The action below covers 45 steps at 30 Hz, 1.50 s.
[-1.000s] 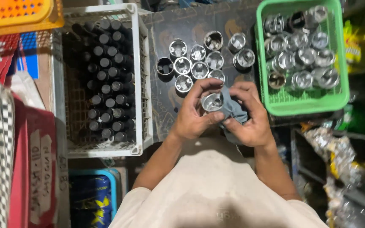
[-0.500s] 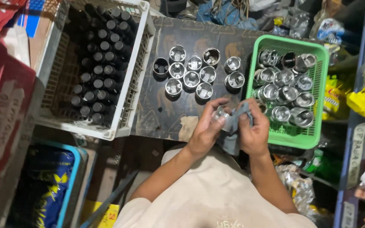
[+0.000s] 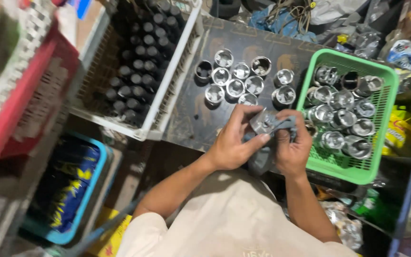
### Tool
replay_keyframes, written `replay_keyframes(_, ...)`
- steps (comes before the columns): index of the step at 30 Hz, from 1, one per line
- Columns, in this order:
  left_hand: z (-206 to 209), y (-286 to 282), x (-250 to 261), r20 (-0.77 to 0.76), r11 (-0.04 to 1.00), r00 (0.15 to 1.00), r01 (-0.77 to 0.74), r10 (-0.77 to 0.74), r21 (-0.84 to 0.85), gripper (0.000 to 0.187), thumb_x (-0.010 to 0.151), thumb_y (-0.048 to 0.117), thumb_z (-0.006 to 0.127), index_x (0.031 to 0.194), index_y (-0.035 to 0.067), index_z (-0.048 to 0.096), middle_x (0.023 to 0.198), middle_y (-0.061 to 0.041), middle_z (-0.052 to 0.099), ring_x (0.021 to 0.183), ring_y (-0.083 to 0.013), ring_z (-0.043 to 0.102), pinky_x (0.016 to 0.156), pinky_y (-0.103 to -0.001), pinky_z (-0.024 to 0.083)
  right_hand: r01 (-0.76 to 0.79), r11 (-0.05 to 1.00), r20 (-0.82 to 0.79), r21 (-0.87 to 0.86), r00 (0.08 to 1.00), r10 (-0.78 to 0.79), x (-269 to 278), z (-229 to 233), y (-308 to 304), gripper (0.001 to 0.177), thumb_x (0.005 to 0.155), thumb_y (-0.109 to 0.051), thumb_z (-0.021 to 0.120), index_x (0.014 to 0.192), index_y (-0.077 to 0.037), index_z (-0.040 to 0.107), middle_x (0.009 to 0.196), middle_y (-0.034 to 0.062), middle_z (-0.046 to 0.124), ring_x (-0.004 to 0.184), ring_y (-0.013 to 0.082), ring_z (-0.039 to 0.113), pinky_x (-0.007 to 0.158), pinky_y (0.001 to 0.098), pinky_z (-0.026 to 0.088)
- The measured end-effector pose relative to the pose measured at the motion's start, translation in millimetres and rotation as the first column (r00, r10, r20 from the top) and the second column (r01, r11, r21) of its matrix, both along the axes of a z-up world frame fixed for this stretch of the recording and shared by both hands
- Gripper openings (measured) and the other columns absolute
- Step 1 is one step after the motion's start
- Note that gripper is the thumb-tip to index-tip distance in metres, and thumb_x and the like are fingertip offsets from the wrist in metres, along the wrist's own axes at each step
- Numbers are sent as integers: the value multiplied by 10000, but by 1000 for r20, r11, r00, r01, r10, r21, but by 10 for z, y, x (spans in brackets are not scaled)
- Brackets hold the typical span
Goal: The person wipes a small cylindrical metal part with a gray cloth, rotating it to clean all sides. They place the part on a table among other similar parts and pick up another one to continue wiping.
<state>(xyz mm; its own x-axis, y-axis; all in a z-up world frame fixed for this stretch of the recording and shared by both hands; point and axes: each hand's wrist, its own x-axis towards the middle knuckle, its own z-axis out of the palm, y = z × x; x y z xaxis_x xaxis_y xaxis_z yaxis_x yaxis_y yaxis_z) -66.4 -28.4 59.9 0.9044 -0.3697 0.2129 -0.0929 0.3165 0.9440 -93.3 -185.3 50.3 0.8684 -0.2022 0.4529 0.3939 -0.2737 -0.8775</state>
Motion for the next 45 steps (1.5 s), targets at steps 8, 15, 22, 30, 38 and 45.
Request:
replay_keyframes(8,227,347,430,247,970,958,87,-144,228,766,797,406,861,1450,149,556,1231,-118,615,1223,-264,609,1096,-390,482,49,994,14,98,999,-51,46,-49,365,555,949,-542,647,1140,-22,607,1086,149,617,1015,208,553,938,385,453)
replay_keyframes(15,504,381,897,407,862,794,270,-451,428,746,789,403,877,1355,117,485,1123,-202,568,1069,-448,656,948,-525,554,256,908,10,332,962,-274,90,-162,505,410,1085,-442,480,1107,-48,593,881,69,610,798,83,525,857,272,485)
replay_keyframes(22,242,550,1251,144,745,741,605,-656,282,685,776,172,921,1326,60,529,1142,-208,626,1006,-293,644,852,-453,559,247,944,-91,216,968,-233,82,9,773,441,949,-477,706,1132,-86,616,887,6,609,825,78,528,795,261,480)
replay_keyframes(30,-49,560,1260,-133,748,742,664,-657,8,698,842,39,858,1441,64,501,1174,-109,559,1039,-189,678,921,-351,621,309,934,-160,183,946,-281,135,-206,668,302,1113,-298,526,909,-103,634,702,-29,550,680,58,462,633,234,436)
replay_keyframes(38,-94,612,1256,-109,824,817,560,-566,-85,722,815,69,889,1439,60,525,1123,-89,568,1035,-171,673,928,-326,616,111,993,-184,34,978,-103,306,-157,591,214,977,-279,699,1001,-72,654,776,44,574,777,115,507,733,311,453)
replay_keyframes(45,-88,553,1219,-85,857,857,495,-508,-143,712,825,51,886,1430,52,511,1135,-101,572,1058,-196,685,940,-359,616,65,995,-198,81,979,-48,433,-96,452,306,1113,-334,513,919,-116,607,660,-27,506,665,55,452,605,216,382)
